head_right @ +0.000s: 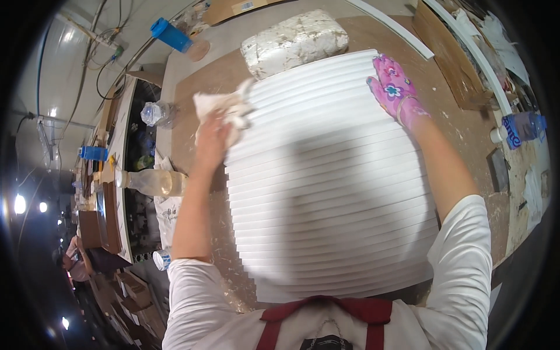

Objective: The person wipes white grooved wood panels with a cloth, applies a liquid from a bottle to the cloth, and continues cleaning the grooves and flat surfaces of the panels.

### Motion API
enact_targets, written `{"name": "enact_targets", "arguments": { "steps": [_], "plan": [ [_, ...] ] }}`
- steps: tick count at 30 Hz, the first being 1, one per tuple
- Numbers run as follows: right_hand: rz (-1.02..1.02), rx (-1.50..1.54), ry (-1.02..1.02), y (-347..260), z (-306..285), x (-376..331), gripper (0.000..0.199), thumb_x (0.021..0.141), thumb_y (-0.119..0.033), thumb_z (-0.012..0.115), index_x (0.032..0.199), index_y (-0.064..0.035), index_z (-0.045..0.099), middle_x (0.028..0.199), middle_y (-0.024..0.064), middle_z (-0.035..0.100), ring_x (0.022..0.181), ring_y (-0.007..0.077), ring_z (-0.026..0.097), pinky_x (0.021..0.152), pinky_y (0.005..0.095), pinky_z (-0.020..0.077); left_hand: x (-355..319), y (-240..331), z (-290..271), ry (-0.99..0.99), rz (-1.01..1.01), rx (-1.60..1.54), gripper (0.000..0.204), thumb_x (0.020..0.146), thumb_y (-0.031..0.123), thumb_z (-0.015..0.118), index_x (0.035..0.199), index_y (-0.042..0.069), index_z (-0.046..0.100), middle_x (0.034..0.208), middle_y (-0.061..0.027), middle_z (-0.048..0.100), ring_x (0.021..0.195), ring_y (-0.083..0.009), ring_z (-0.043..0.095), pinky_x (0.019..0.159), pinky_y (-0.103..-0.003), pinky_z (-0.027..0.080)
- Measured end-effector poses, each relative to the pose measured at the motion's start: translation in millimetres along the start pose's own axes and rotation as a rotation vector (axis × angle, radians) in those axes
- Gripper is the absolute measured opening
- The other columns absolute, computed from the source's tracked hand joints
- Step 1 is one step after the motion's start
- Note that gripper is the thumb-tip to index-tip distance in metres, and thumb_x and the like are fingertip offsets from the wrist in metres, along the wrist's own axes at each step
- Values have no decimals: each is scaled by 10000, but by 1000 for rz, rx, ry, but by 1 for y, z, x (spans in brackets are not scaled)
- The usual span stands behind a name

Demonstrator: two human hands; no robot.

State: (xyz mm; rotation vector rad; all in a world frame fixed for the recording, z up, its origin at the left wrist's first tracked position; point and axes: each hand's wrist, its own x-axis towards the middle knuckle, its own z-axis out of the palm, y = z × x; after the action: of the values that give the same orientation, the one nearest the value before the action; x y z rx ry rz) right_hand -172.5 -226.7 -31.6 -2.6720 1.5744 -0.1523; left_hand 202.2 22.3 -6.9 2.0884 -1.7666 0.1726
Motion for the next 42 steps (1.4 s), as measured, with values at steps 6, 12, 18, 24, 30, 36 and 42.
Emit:
{"name": "enact_targets", "arguments": {
  "steps": [6,12,18,24,30,36,42],
  "plan": [
    [1,16,-2,2,-1,-5,599,978,-401,368,1476,-86,258,1547,116,216,1419,293,217,1155,387,217,1,-20,-46,146,-354,-16,426,913,338,544,1200,27,593,1262,-213,542,1082,-381,557,936,-420,447],
    [-7,-1,40,1,0,0,602,972,-406,379,1470,-88,266,1538,123,233,1406,302,242,1136,414,251,17,21,-19,-57,-62,76,344,894,298,565,1081,21,643,1176,-218,577,1002,-386,574,894,-445,458],
    [30,11,67,3,-6,-6,589,970,-409,369,1449,-76,292,1517,144,270,1391,307,273,1111,420,287,62,38,-49,3,-49,297,349,876,318,612,1054,22,662,1118,-200,597,930,-373,607,828,-430,485],
    [-54,107,74,-3,-4,-2,601,934,-363,413,1441,-61,301,1516,155,270,1392,330,265,1120,415,272,95,184,63,159,406,-44,337,830,311,623,1127,156,661,1170,-137,607,1093,-320,553,888,-446,455],
    [-61,156,129,0,3,-7,584,930,-353,447,1420,-54,338,1500,158,296,1376,349,284,1125,418,262,72,121,68,-44,360,157,258,826,214,577,1056,143,670,1067,-102,626,1056,-281,572,876,-406,469],
    [-39,42,152,-1,-6,-6,586,937,-402,414,1414,-66,357,1479,145,335,1356,326,319,1100,393,296,32,2,-28,-21,-407,-100,290,939,216,498,1082,-13,607,1074,-192,616,968,-351,578,858,-447,459],
    [-321,1457,134,-85,-49,-34,625,955,-319,528,1450,-26,284,1346,130,484,1272,245,444,1045,343,373,49,170,-32,257,160,-559,498,935,174,489,1396,25,373,1302,-182,500,1224,-293,460,1044,-375,351]
  ]
}}
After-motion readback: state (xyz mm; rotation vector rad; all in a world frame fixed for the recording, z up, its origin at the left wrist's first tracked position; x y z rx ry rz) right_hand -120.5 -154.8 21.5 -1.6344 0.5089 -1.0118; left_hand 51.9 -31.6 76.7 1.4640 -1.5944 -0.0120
